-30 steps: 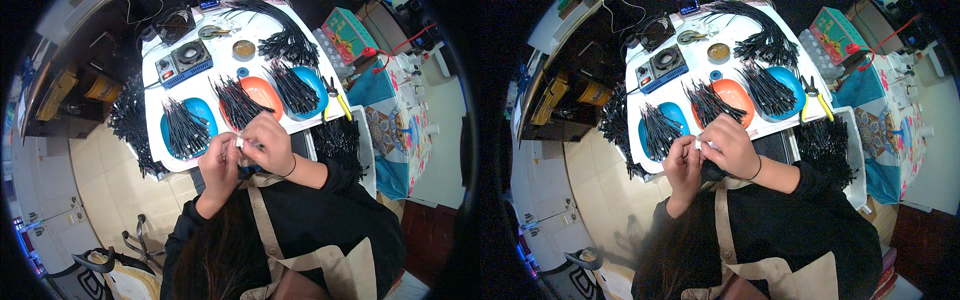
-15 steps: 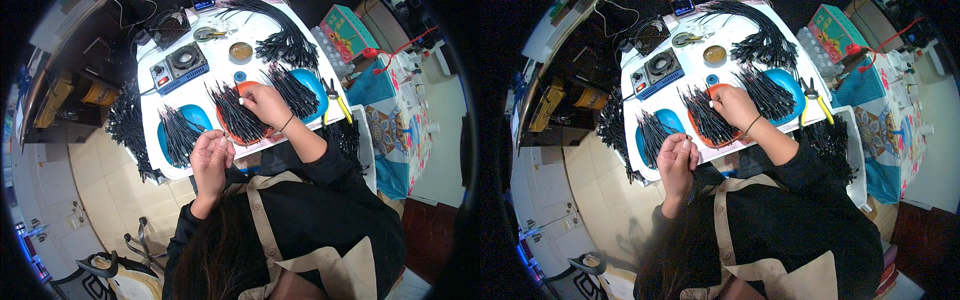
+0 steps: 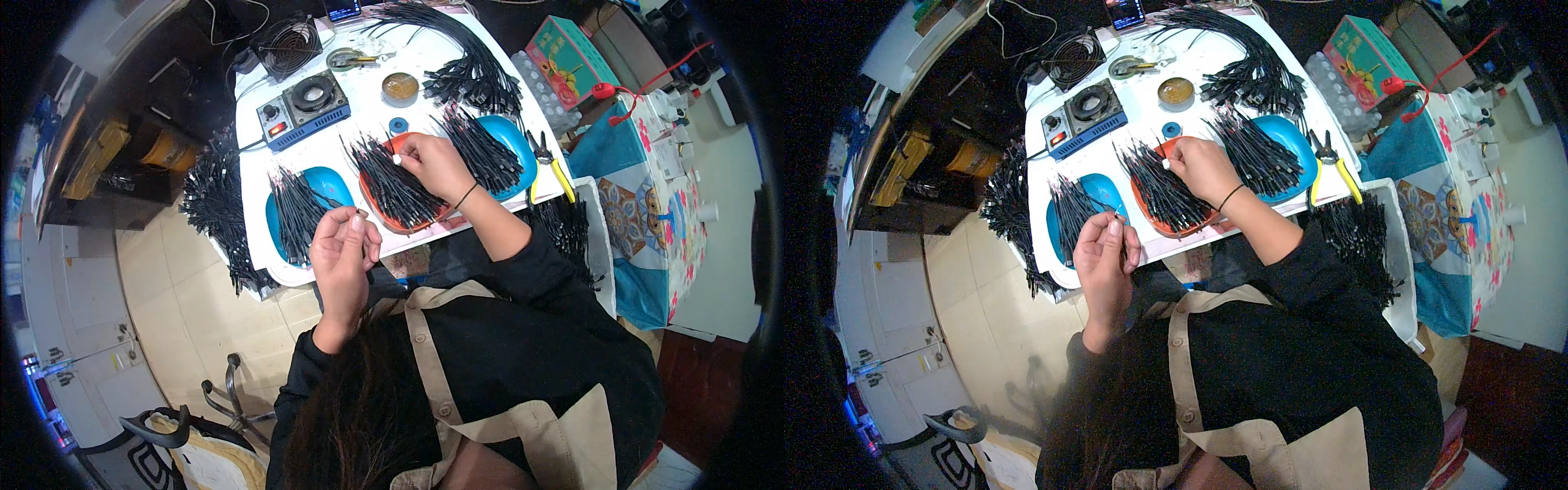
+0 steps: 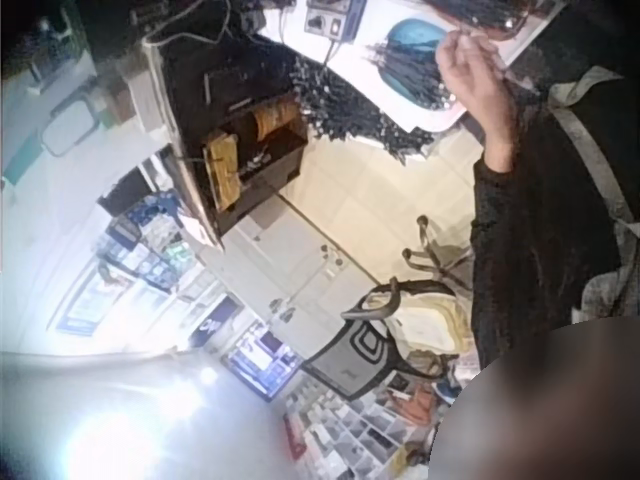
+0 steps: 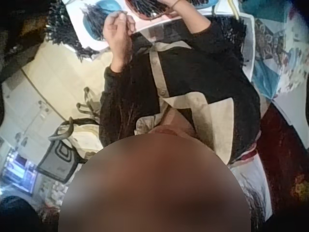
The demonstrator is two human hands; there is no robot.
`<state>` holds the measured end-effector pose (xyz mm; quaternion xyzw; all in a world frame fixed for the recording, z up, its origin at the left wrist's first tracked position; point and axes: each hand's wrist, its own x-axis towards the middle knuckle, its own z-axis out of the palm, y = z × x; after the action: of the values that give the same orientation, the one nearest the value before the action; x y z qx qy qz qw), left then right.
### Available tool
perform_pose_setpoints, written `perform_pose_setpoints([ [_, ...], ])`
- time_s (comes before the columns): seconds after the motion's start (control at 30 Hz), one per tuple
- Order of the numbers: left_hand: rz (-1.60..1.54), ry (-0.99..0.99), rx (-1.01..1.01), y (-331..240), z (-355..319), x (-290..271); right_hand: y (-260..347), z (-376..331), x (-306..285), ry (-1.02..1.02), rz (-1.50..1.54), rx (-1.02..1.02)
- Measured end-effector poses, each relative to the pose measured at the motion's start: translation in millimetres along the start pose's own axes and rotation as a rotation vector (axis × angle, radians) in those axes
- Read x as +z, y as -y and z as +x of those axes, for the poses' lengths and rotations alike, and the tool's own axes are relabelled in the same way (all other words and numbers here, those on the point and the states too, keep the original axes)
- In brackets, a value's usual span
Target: The person repeatedly picks black wire-like components from bowls, applies a paste from a small container to the ends, and secures a white cap or sleeve onto each end. The person places finished units into a tray and continues the cycle.
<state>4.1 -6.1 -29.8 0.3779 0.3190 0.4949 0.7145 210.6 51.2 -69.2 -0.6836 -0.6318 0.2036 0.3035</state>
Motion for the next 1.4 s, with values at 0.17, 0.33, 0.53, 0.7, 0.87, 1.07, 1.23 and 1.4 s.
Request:
perform_pose_setpoints([
  [0.17, -0.024, -0.022, 0.016, 2, 0, -2, 7, -2, -8, -0.172, 0.079, -0.175],
  [0.33, -0.055, -0.108, 0.013, 3, 7, 5, 18, -4, -22, -0.387, 0.013, -0.375],
  [0.53, -0.173, -0.078, 0.077, -4, 24, 21, 37, -10, -41, -0.507, 0.008, -0.560],
  [0.7, -0.120, -0.047, 0.213, -8, 36, 35, 46, -18, -48, -0.430, 0.129, -0.551],
  [0.87, -0.166, -0.034, 0.222, -13, 42, 37, 50, -14, -52, -0.397, 0.208, -0.497],
  [1.07, -0.193, -0.019, 0.162, -18, 26, 42, 59, -50, -51, 0.448, 1.109, -0.126],
  [1.23, -0.175, 0.012, 0.134, -23, 11, 46, 62, -61, -48, 0.490, 1.193, -0.151],
  [1.4, -0.111, 0.030, 0.134, -23, 3, 49, 65, -62, -49, 0.453, 1.186, -0.190],
])
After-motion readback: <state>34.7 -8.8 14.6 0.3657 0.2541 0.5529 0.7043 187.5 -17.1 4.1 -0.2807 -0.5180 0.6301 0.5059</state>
